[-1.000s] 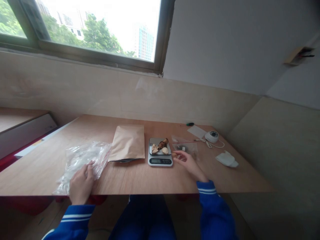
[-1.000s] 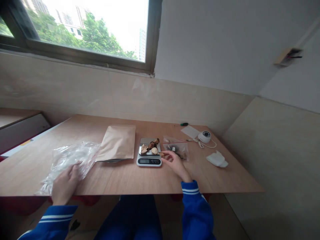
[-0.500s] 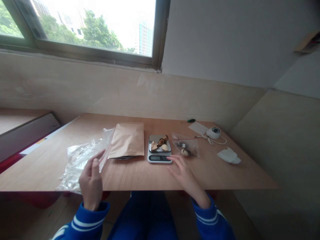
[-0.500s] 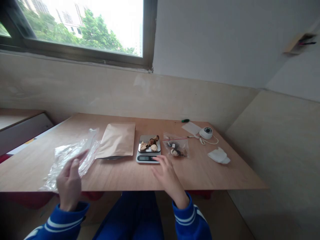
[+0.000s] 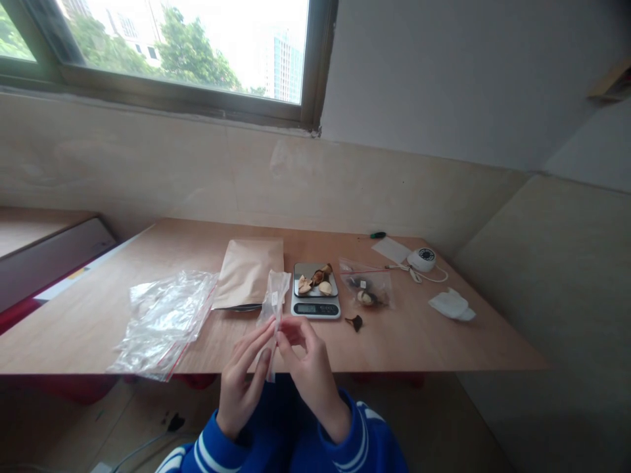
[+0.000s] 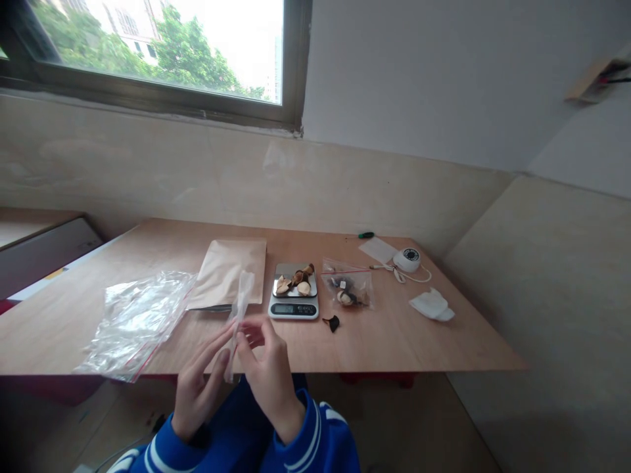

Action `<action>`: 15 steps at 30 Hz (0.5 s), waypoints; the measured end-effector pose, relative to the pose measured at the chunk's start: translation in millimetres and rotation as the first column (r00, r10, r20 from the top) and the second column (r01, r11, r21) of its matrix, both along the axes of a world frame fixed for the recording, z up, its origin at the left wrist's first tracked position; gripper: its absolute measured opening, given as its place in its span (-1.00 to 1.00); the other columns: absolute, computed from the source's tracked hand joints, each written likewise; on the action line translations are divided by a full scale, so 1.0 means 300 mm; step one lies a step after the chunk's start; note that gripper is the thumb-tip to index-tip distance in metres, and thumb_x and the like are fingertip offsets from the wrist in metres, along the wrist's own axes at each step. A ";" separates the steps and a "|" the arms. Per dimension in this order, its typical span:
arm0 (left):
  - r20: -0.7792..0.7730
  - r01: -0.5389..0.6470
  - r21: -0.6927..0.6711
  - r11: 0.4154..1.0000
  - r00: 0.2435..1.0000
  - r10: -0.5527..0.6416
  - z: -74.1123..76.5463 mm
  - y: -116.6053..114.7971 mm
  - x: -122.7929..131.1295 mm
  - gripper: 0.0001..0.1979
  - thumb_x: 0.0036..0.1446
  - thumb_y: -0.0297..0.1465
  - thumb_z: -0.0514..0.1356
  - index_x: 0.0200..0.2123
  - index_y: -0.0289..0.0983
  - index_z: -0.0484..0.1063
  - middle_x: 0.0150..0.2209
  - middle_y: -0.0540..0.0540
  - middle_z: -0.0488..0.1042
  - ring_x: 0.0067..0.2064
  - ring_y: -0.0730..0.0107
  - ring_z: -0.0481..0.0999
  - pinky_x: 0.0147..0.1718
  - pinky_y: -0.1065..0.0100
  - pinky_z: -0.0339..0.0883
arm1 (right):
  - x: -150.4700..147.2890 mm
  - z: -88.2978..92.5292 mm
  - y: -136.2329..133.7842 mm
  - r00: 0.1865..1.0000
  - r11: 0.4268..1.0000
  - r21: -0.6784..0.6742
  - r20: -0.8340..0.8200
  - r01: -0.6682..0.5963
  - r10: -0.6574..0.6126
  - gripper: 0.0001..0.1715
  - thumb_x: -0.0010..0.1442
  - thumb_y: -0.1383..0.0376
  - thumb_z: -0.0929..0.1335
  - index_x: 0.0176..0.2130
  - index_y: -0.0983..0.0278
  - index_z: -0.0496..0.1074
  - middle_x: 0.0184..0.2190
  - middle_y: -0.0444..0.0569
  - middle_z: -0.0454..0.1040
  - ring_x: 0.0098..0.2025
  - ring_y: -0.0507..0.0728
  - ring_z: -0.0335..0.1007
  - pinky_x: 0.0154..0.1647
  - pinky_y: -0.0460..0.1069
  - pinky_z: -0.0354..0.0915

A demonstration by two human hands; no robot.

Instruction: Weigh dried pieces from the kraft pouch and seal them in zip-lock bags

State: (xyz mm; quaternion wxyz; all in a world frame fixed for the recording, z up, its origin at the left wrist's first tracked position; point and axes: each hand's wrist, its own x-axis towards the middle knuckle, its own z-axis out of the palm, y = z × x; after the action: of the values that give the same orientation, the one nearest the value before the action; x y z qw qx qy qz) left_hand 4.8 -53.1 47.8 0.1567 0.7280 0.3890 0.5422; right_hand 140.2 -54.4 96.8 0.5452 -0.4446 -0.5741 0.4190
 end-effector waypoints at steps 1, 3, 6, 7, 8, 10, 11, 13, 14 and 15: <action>-0.002 -0.032 0.022 0.999 0.999 0.032 -0.003 0.003 -0.001 -0.58 0.18 -0.47 0.09 0.12 -0.13 0.31 0.07 -0.10 0.43 0.10 0.21 0.40 0.04 0.17 0.33 | 0.000 -0.002 0.000 1.000 1.000 -0.013 -0.013 -0.005 0.005 -0.80 0.23 0.19 0.30 -0.16 0.21 0.39 -0.24 -0.05 0.51 -0.20 0.10 0.47 -0.18 -0.03 0.39; 0.021 -0.105 0.046 0.993 0.994 0.104 -0.013 0.010 0.002 -0.57 0.12 -0.46 0.18 0.08 -0.14 0.34 -0.04 -0.10 0.49 -0.02 0.23 0.48 -0.06 0.21 0.40 | -0.002 -0.009 0.001 0.999 0.999 -0.041 -0.035 -0.026 0.025 -0.80 0.22 0.16 0.30 -0.19 0.21 0.41 -0.29 -0.06 0.52 -0.24 0.11 0.49 -0.21 -0.01 0.40; 0.054 -0.181 0.054 0.982 0.982 0.178 -0.031 0.023 0.011 -0.58 0.09 -0.42 0.22 0.05 -0.15 0.35 -0.22 -0.07 0.52 -0.25 0.32 0.52 -0.24 0.28 0.46 | -0.001 -0.025 0.002 0.998 0.996 -0.078 -0.044 -0.036 0.033 -0.78 0.19 0.13 0.33 -0.25 0.21 0.42 -0.34 -0.07 0.54 -0.31 0.12 0.50 -0.27 0.00 0.42; 0.056 -0.193 0.052 0.980 0.980 0.190 -0.035 0.028 0.014 -0.58 0.10 -0.42 0.22 0.06 -0.14 0.34 -0.27 -0.05 0.51 -0.31 0.36 0.51 -0.28 0.30 0.46 | 0.001 -0.031 0.003 0.999 0.996 -0.085 -0.035 -0.027 0.024 -0.78 0.18 0.12 0.34 -0.26 0.21 0.42 -0.35 -0.07 0.54 -0.33 0.11 0.50 -0.29 -0.01 0.42; 0.053 -0.197 0.049 0.979 0.980 0.194 -0.037 0.033 0.016 -0.57 0.11 -0.41 0.21 0.08 -0.14 0.33 -0.31 -0.02 0.50 -0.35 0.39 0.49 -0.30 0.31 0.45 | 0.004 -0.038 0.006 1.000 0.996 -0.088 -0.021 -0.012 0.010 -0.78 0.17 0.13 0.34 -0.27 0.22 0.43 -0.36 -0.07 0.53 -0.35 0.11 0.49 -0.32 -0.02 0.41; 0.038 -0.193 0.055 0.980 0.981 0.191 -0.037 0.045 0.017 -0.56 0.13 -0.43 0.19 0.10 -0.13 0.31 -0.36 0.02 0.46 -0.39 0.44 0.47 -0.30 0.34 0.44 | 0.014 -0.055 0.015 1.000 0.996 -0.091 0.003 0.021 -0.021 -0.79 0.16 0.14 0.35 -0.30 0.23 0.42 -0.40 -0.08 0.52 -0.39 0.09 0.47 -0.36 -0.04 0.40; 0.034 -0.194 0.064 0.979 0.981 0.192 -0.034 0.052 0.017 -0.57 0.14 -0.44 0.18 0.10 -0.12 0.31 -0.37 0.03 0.45 -0.40 0.46 0.46 -0.30 0.36 0.42 | 0.023 -0.064 0.023 0.999 0.995 -0.093 0.009 0.041 -0.041 -0.80 0.15 0.15 0.34 -0.31 0.24 0.41 -0.42 -0.08 0.52 -0.41 0.08 0.46 -0.37 -0.04 0.40; 0.045 -0.228 0.095 0.969 0.973 0.225 -0.025 0.072 0.013 -0.61 0.16 -0.46 0.15 0.08 -0.12 0.34 -0.34 0.02 0.42 -0.38 0.47 0.45 -0.30 0.38 0.40 | 0.050 -0.082 0.046 0.994 0.989 -0.100 0.031 0.109 -0.106 -0.80 0.14 0.16 0.35 -0.33 0.25 0.40 -0.45 -0.07 0.51 -0.43 0.09 0.45 -0.38 -0.03 0.39; 0.062 -0.265 0.112 0.958 0.964 0.260 -0.019 0.084 0.010 -0.63 0.17 -0.48 0.14 0.05 -0.12 0.36 -0.33 0.01 0.40 -0.36 0.47 0.44 -0.30 0.38 0.38 | 0.069 -0.090 0.060 0.987 0.983 -0.103 0.045 0.155 -0.151 -0.79 0.12 0.15 0.36 -0.34 0.25 0.39 -0.47 -0.07 0.51 -0.45 0.09 0.45 -0.39 -0.02 0.39; 0.079 -0.307 0.125 0.943 0.951 0.299 -0.013 0.099 0.006 -0.65 0.17 -0.48 0.13 0.03 -0.13 0.38 -0.31 0.00 0.39 -0.35 0.47 0.42 -0.29 0.38 0.37 | 0.092 -0.096 0.076 0.981 0.975 -0.107 0.058 0.192 -0.187 -0.77 0.11 0.14 0.36 -0.35 0.26 0.38 -0.49 -0.06 0.51 -0.45 0.11 0.46 -0.40 -0.01 0.39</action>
State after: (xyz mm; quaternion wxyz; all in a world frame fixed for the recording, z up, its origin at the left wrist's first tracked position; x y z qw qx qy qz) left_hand 6.6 -23.2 43.9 0.0328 0.6522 0.4537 0.6064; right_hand 167.7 -31.6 67.9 0.5429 -0.5371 -0.5174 0.3861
